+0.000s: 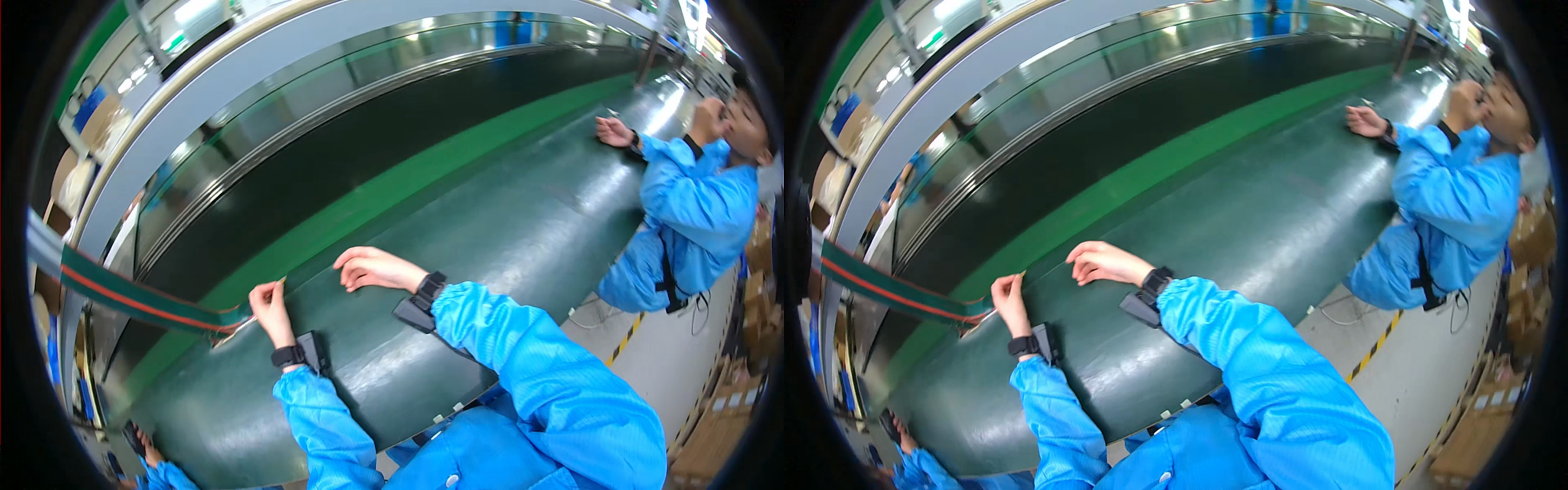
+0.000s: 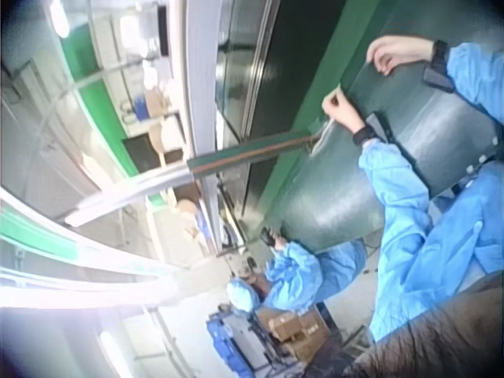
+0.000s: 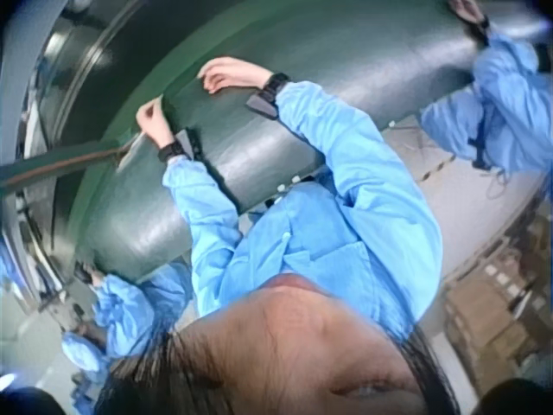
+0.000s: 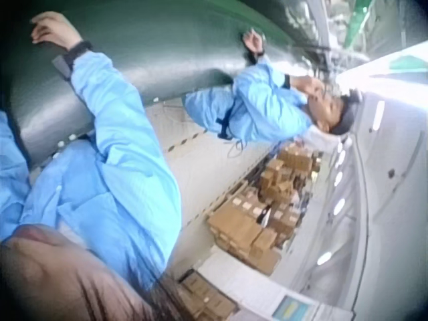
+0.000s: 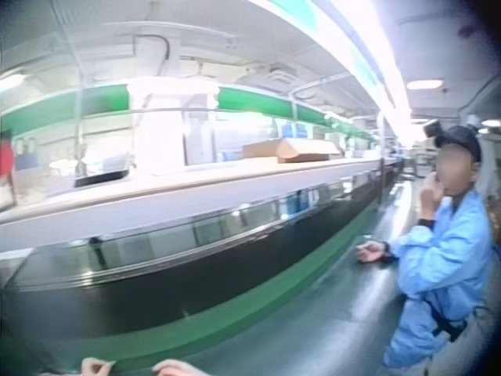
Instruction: The worker is inspecting and handling small manufacturing components on a conveyor belt.
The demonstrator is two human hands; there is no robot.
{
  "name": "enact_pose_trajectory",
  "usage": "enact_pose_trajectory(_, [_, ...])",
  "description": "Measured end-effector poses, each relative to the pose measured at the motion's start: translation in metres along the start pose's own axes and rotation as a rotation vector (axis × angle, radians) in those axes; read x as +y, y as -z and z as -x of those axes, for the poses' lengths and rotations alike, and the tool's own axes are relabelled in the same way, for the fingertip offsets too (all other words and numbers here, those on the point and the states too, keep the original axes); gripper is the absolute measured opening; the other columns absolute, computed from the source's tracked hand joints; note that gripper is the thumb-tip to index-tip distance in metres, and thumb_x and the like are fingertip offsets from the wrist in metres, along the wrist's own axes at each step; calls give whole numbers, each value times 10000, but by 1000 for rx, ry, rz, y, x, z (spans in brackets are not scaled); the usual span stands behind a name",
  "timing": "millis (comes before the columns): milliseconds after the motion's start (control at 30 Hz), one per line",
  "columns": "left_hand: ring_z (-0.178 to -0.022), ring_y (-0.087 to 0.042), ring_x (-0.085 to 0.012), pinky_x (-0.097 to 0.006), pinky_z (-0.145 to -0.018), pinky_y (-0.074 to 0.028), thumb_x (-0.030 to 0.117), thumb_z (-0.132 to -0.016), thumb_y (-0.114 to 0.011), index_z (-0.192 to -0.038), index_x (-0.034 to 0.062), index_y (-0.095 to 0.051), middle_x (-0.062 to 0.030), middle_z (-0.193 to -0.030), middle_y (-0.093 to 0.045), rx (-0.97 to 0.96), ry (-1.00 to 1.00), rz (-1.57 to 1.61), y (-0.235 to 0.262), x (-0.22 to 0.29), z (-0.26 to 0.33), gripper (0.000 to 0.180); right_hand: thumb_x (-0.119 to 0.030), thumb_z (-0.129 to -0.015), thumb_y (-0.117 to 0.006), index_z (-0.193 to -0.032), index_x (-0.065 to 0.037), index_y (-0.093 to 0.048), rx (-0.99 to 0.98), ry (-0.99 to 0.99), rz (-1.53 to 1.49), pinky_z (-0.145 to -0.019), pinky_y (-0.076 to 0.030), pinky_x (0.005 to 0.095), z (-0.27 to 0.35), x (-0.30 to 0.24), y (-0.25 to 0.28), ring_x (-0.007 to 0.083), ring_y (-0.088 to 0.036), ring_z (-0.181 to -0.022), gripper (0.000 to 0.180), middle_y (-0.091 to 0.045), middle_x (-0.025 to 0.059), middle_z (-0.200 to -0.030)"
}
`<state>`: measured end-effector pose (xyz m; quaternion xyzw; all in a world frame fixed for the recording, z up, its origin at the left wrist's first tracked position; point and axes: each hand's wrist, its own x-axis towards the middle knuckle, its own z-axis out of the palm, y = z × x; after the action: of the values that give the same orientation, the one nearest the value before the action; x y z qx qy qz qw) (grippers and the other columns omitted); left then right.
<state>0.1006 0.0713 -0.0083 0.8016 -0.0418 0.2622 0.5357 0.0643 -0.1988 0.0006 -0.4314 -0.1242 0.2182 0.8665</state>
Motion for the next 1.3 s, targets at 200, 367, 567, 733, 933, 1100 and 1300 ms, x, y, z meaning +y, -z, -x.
enact_pose_trajectory(200, [-724,-470,-131,-272,-675,-412,142,-891,-631,-696,-3,-558,-56,-865,-512,11,-2,-40,0,-4,-3,254,-127,-954,-453,-1073,-18,-551,-17,-3,-10,-785,-543,321,1,-1,2,188,-639,-800,190,-628,108,-877])
enact_pose_trajectory(367, [-756,-483,-129,-267,-697,-424,102,-890,-598,-988,21,-603,-48,-911,-533,42,-115,-78,-14,20,7,127,-140,-946,-478,-1067,-22,-557,-4,-6,-27,-773,-539,308,6,-4,-3,171,-632,-801,186,-627,97,-871])
enact_pose_trajectory(567, [-757,-509,-88,-234,-700,-429,99,-916,-564,-945,30,-588,-1,-844,-572,-59,8,99,-67,37,29,79,-125,-912,-526,-1072,-40,-585,46,20,55,-649,-487,231,-7,-7,-1,112,-577,-678,190,-625,59,-835])
enact_pose_trajectory(733, [-711,-494,-82,-233,-661,-422,75,-902,-563,-910,29,-591,0,-817,-568,-86,39,101,-71,52,35,55,-140,-918,-528,-1064,-33,-587,25,33,50,-621,-480,223,-19,-5,-4,102,-568,-657,190,-624,61,-837])
enact_pose_trajectory(933, [-705,-535,-90,-236,-637,-450,64,-873,-593,-904,31,-609,-20,-831,-597,-120,-29,73,-71,53,40,48,-134,-928,-525,-1095,-20,-587,39,48,41,-728,-525,269,-14,-8,-8,126,-613,-757,211,-636,67,-872])
enact_pose_trajectory(1100, [-739,-601,-111,-252,-655,-498,96,-869,-615,-908,23,-623,-43,-846,-625,-187,32,100,-69,62,49,83,-111,-915,-527,-1113,-10,-576,52,79,50,-775,-525,302,-11,-6,-16,153,-623,-860,227,-627,83,-987])
enact_pose_trajectory(1300, [-697,-600,-123,-250,-616,-487,95,-857,-612,-917,36,-630,-50,-810,-619,-147,45,87,-66,62,52,86,-136,-919,-518,-1146,0,-547,-12,72,81,-830,-503,312,-9,-8,-22,183,-614,-929,266,-618,106,-1055])
